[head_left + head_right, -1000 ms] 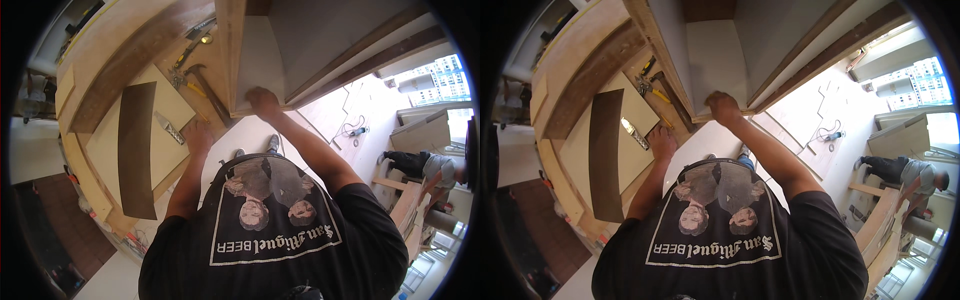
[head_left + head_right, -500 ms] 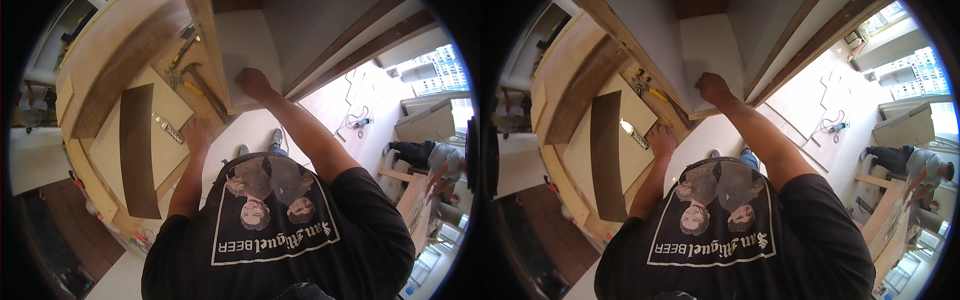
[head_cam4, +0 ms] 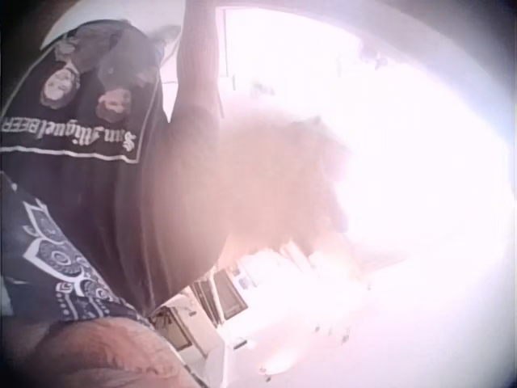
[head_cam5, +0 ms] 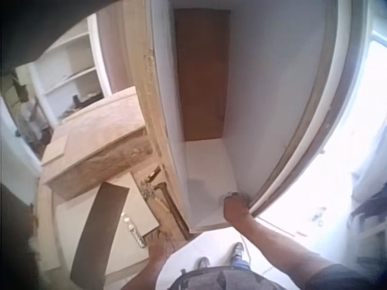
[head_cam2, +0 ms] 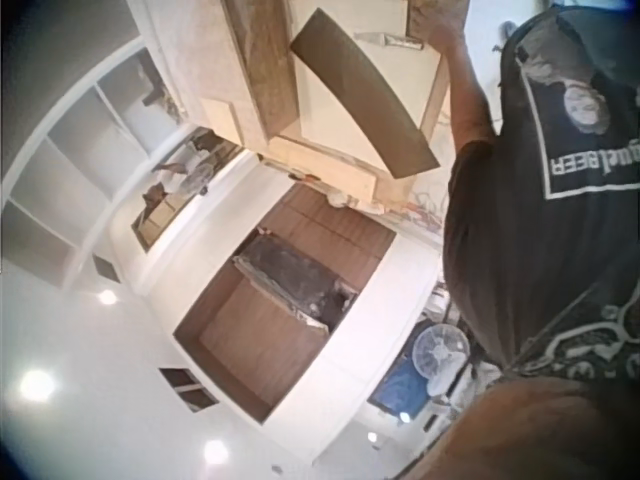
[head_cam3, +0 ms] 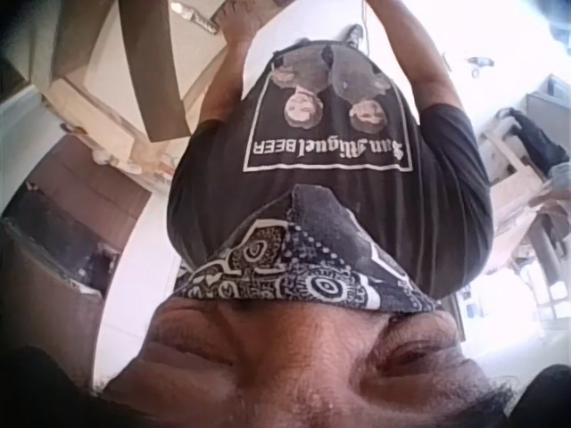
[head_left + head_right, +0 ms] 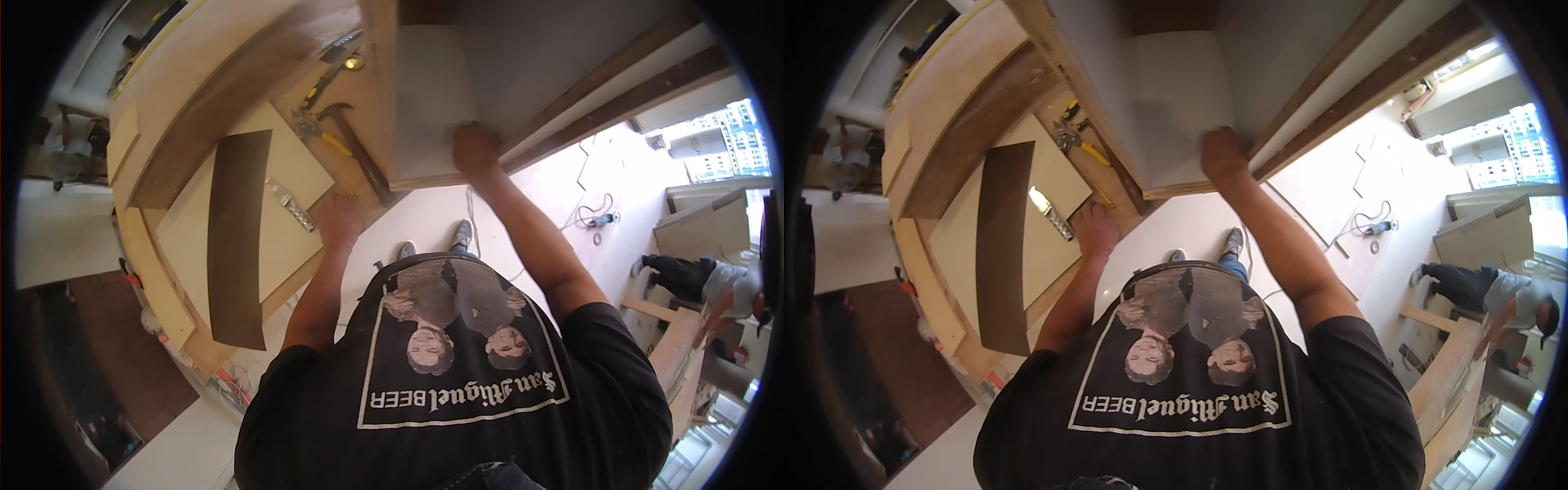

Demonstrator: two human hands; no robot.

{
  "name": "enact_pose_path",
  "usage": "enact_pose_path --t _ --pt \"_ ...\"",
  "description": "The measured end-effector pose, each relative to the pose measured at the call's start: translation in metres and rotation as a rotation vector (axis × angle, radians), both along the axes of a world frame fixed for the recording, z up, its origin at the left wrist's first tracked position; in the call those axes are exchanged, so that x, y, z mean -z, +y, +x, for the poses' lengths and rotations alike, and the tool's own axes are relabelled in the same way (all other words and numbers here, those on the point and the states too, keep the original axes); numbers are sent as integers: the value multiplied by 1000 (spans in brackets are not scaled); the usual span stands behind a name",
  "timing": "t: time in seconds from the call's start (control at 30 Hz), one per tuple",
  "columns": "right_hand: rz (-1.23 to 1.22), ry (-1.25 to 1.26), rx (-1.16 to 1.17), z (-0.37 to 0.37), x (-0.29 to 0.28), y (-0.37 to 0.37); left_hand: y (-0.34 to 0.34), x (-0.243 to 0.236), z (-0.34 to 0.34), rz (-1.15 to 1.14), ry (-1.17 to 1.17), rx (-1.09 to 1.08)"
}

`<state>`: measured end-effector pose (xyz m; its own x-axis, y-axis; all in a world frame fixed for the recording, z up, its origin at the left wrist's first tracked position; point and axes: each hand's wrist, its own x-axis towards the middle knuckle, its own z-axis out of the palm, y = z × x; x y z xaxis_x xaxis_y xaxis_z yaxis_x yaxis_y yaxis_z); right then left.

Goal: Applying and trimming edge banding on a wooden cabinet frame.

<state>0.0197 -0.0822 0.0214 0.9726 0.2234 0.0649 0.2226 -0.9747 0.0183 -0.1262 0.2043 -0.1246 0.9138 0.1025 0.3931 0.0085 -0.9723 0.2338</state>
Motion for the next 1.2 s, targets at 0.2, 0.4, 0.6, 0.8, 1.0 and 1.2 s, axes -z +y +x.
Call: enact_pose_path --t 0.2,0.4,0.6,0.8,1.0,1.2 --pt "-292 171 -62 -13 -3 2 -10 -12 7 21 -101 26" --pt "-115 706 -327 -83 7 7 -4 -4 3 -28 -72 7" --pt "-78 231 -123 -47 -41 7 -8 -14 3 -9 -85 32" --pt "-283 296 -107 -23 9 4 -5 -9 2 -3 -77 6" --pt "-144 494 -291 -52 22 -25 -4 -7 6 -3 -79 8" --pt "-92 218 -104 -45 22 -10 -9 -11 -3 -3 -82 7"
